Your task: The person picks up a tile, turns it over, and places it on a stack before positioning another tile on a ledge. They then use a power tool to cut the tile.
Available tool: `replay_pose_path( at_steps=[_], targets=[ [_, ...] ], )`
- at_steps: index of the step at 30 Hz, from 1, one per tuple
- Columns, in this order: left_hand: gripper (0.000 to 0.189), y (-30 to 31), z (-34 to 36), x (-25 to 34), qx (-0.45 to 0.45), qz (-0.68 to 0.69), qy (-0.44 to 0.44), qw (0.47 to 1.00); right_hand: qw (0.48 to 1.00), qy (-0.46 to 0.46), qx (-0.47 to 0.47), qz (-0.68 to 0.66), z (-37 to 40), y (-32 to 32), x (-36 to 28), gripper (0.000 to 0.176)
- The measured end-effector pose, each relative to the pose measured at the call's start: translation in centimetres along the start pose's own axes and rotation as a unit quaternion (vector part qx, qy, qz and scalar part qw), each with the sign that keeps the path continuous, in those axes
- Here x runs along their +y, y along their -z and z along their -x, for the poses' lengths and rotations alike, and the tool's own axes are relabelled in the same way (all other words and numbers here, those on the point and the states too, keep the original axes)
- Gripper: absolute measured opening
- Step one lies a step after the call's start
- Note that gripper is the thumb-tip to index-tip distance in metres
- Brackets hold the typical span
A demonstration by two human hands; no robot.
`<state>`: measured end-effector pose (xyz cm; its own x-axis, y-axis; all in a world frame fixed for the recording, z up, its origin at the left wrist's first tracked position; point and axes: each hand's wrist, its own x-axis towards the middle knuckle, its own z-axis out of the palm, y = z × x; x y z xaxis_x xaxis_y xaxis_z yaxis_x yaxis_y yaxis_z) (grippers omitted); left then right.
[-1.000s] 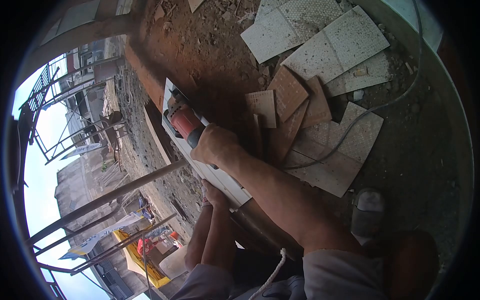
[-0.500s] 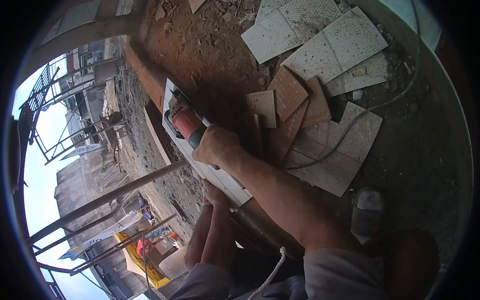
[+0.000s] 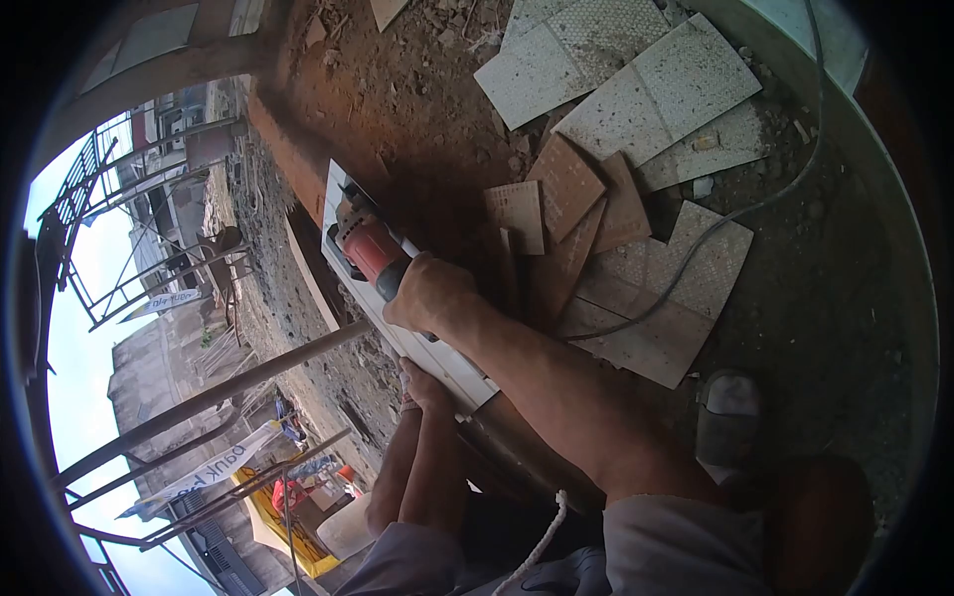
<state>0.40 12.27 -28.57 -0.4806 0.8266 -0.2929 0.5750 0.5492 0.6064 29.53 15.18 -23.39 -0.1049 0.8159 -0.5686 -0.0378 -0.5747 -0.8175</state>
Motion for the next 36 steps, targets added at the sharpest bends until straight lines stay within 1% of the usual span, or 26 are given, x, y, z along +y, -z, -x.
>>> replay_pose_path(
  at_steps=[3,5,7,9,11,13,16,18,26,28,30,31,33,36],
  targets=[
    [0.076,-0.2,0.3,0.4,0.017,-0.011,0.013,1.0,1.0,-0.001,0.0,-0.002,0.2,-0.1,0.1,0.069],
    [0.076,0.0,-0.1,0.1,0.01,-0.005,0.014,1.0,1.0,0.0,0.0,-0.002,0.4,0.0,0.0,0.069],
    [0.076,0.2,-0.4,-0.3,0.004,0.0,0.014,1.0,1.0,-0.003,0.015,0.024,0.7,0.0,-0.1,0.062],
    [0.077,0.0,0.5,0.7,0.011,-0.049,0.015,0.999,1.0,-0.001,0.012,0.02,0.8,0.0,0.0,0.062],
    [0.078,0.0,0.4,0.5,0.01,-0.034,0.015,0.999,1.0,0.0,0.01,0.016,0.9,0.1,0.1,0.063],
    [0.079,0.0,0.2,0.3,0.009,-0.02,0.015,1.0,1.0,0.002,-0.002,-0.002,0.9,0.1,0.3,0.068],
    [0.08,0.0,0.4,0.4,0.01,-0.018,0.024,1.0,1.0,0.005,0.0,0.0,1.0,0.2,0.3,0.068],
    [0.081,-0.3,1.1,1.1,0.015,-0.025,0.024,0.999,1.0,0.003,0.0,0.004,0.9,0.1,0.3,0.068],
    [0.079,-0.1,0.8,0.8,0.023,-0.037,0.025,0.999,1.0,0.001,-0.008,-0.008,0.8,0.1,0.4,0.069],
    [0.078,-0.2,0.8,1.2,0.022,-0.034,0.024,0.999,1.0,0.006,0.005,0.006,0.7,0.0,0.4,0.069],
    [0.077,-0.6,2.0,2.4,0.037,-0.072,0.013,0.997,1.0,0.01,0.013,0.017,0.8,0.1,0.1,0.067],
    [0.077,-0.5,1.8,2.3,0.038,-0.071,0.014,0.997,0.999,0.007,0.021,0.028,0.9,0.2,0.0,0.065],
    [0.077,-0.3,1.5,2.0,0.03,-0.118,0.003,0.993,0.999,0.008,0.013,0.028,0.8,0.5,-0.1,0.066],
    [0.076,-0.8,2.1,2.4,0.052,-0.085,-0.005,0.995,1.0,0.007,0.003,0.026,0.5,0.6,-0.2,0.067]
  ],
)
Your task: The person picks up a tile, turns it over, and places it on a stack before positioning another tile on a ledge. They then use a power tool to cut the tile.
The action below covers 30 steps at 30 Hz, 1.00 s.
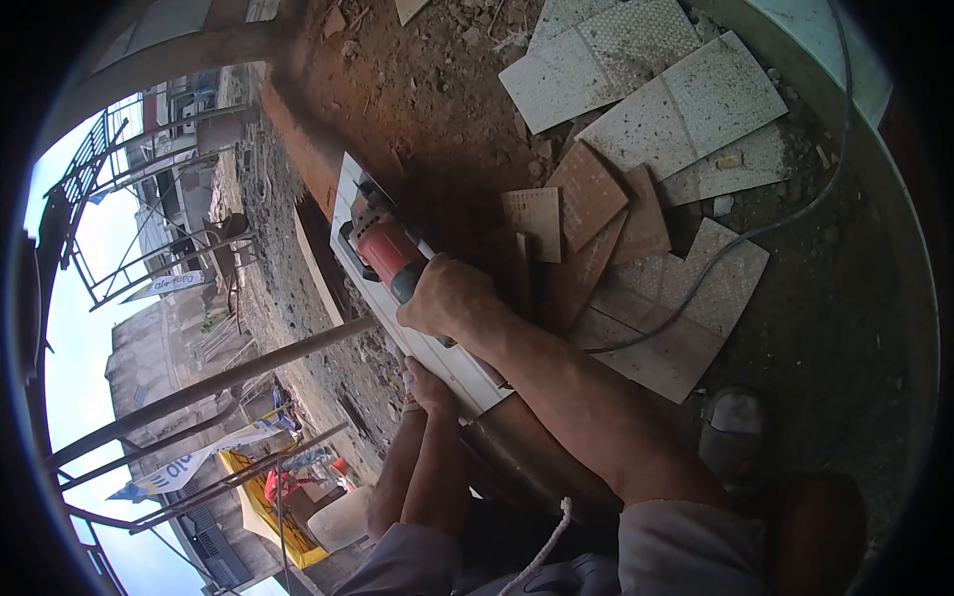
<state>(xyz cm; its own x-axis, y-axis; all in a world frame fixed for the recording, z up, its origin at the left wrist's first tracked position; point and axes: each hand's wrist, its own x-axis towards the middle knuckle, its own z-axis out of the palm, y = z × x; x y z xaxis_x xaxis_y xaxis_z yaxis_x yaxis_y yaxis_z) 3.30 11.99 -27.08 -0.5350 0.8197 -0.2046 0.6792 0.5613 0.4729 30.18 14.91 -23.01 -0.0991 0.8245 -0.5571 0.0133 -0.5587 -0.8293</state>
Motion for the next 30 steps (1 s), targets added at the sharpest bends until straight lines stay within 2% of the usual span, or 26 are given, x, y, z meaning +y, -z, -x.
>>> replay_pose_path(
  at_steps=[3,11,18,22,28,30],
  targets=[
    [0.076,0.0,0.1,-0.1,0.009,-0.022,-0.03,0.999,1.0,0.0,-0.002,0.003,-0.5,0.2,-0.1,0.068],
    [0.078,0.0,-1.2,-1.5,0.014,0.015,-0.019,1.0,1.0,0.011,-0.007,-0.013,-3.0,0.6,-1.3,0.065],
    [0.077,-0.1,-0.8,-0.9,0.021,0.009,-0.041,0.999,1.0,0.03,0.002,0.008,-5.5,0.8,-2.8,0.055],
    [0.076,0.0,0.5,0.9,-0.008,0.015,0.008,1.0,0.999,0.037,-0.003,0.018,-7.0,1.3,-4.1,0.05],
    [0.071,-0.1,0.4,0.6,0.02,0.043,-0.041,0.998,0.999,0.034,-0.003,0.024,-9.4,1.7,-6.6,0.051],
    [0.072,0.1,0.5,0.8,-0.022,0.045,-0.015,0.999,0.999,0.037,0.009,0.028,-11.0,1.2,-7.2,0.052]
  ],
)
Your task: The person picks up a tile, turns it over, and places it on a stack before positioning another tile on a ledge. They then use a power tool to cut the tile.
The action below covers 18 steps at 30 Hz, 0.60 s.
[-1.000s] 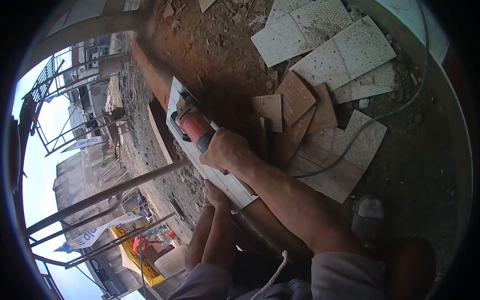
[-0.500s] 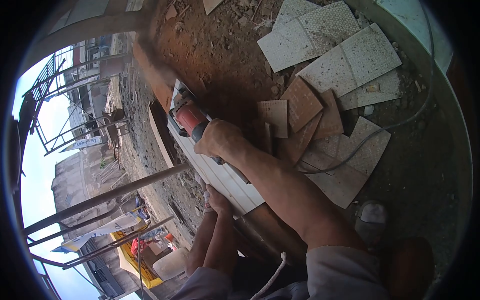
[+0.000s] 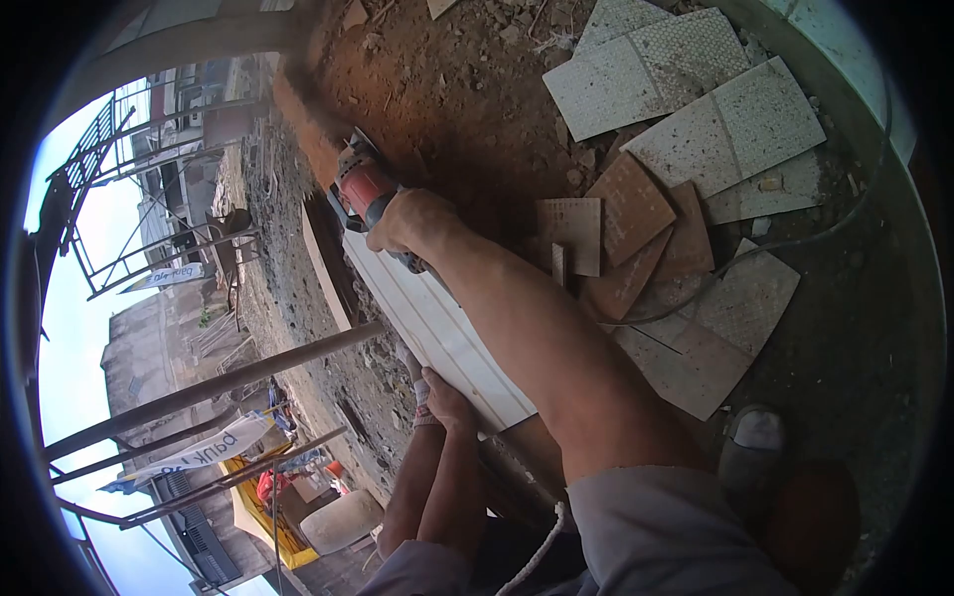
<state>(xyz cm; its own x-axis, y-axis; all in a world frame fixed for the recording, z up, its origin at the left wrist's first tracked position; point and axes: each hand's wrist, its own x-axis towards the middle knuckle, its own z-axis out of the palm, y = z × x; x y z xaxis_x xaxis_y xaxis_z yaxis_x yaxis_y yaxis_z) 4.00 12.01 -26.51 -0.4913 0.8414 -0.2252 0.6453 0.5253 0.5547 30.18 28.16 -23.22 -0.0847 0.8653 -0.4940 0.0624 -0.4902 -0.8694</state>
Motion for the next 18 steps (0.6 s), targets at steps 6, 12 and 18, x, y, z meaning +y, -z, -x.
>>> replay_pose_path(
  at_steps=[6,12,18],
  targets=[
    [0.072,-0.1,-0.4,-0.7,0.035,0.018,0.015,0.999,1.0,0.008,0.007,0.004,-2.4,0.0,-0.9,0.058],
    [0.073,-0.1,-0.5,-0.8,0.041,-0.016,0.0,0.999,1.0,-0.009,0.02,0.011,-0.6,-0.2,-1.0,0.059],
    [0.074,-0.4,-0.6,-1.0,0.057,-0.006,0.012,0.998,1.0,-0.015,0.006,-0.01,3.1,-0.5,1.5,0.06]
  ],
)
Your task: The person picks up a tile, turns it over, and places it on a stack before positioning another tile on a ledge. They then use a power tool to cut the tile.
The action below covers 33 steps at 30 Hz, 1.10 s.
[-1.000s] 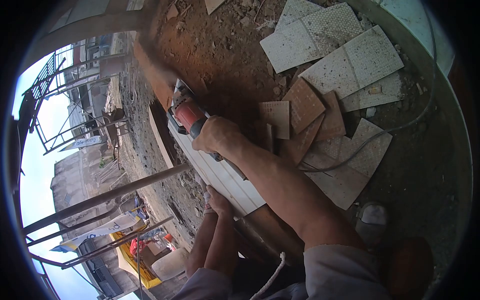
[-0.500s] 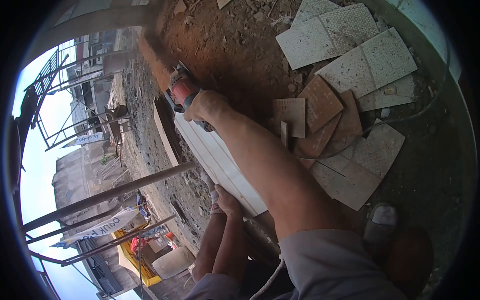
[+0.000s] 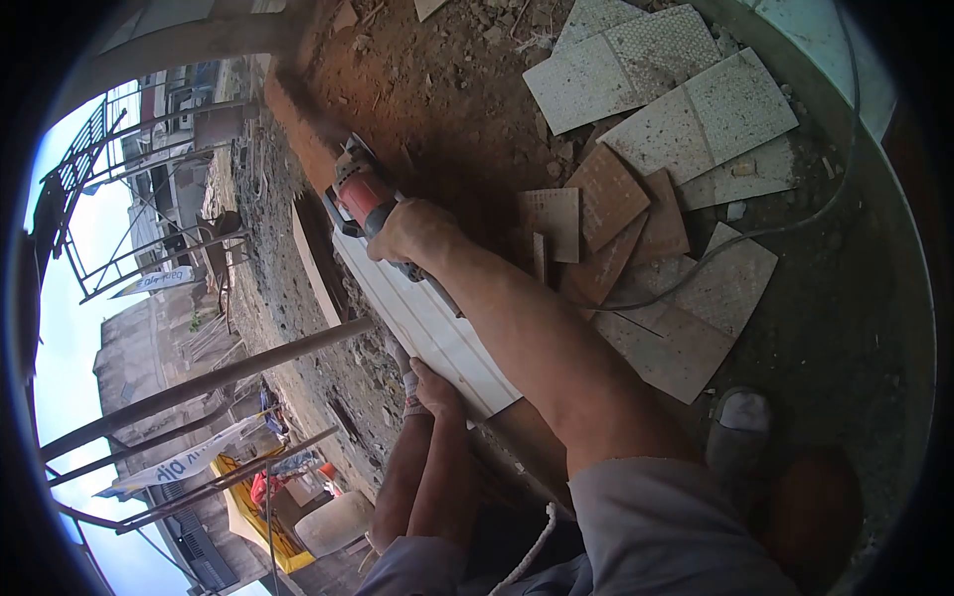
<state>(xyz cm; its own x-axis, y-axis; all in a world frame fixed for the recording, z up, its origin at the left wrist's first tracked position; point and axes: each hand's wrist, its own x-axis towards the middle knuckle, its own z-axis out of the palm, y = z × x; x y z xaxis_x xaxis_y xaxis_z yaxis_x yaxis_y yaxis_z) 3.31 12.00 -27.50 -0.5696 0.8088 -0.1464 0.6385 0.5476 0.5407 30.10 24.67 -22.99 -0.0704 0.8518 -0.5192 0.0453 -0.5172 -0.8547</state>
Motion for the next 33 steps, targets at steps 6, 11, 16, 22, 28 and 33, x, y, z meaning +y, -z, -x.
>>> replay_pose_path(
  at_steps=[6,11,16,22,28,33],
  targets=[
    [0.082,0.3,0.0,0.0,-0.023,0.016,0.04,0.999,1.0,-0.014,0.002,-0.016,3.7,-0.7,2.4,0.07],
    [0.082,0.3,-1.9,-1.9,-0.022,-0.007,0.021,1.0,1.0,-0.023,0.0,-0.02,5.9,-1.0,3.6,0.073],
    [0.08,0.3,-2.2,-2.3,-0.022,-0.016,0.013,1.0,0.999,-0.023,-0.016,-0.022,7.3,-1.2,4.8,0.074],
    [0.077,0.3,-0.7,-0.9,-0.039,0.015,0.021,0.999,1.0,-0.024,-0.004,-0.018,8.4,-1.6,5.7,0.072],
    [0.074,0.5,-1.7,-1.9,-0.042,-0.034,-0.007,0.999,0.999,-0.025,-0.014,-0.025,8.5,-1.4,5.8,0.071],
    [0.073,0.5,-1.3,-1.3,-0.043,-0.014,0.007,0.999,0.999,-0.027,-0.01,-0.027,8.6,-1.4,5.7,0.071]
  ],
)
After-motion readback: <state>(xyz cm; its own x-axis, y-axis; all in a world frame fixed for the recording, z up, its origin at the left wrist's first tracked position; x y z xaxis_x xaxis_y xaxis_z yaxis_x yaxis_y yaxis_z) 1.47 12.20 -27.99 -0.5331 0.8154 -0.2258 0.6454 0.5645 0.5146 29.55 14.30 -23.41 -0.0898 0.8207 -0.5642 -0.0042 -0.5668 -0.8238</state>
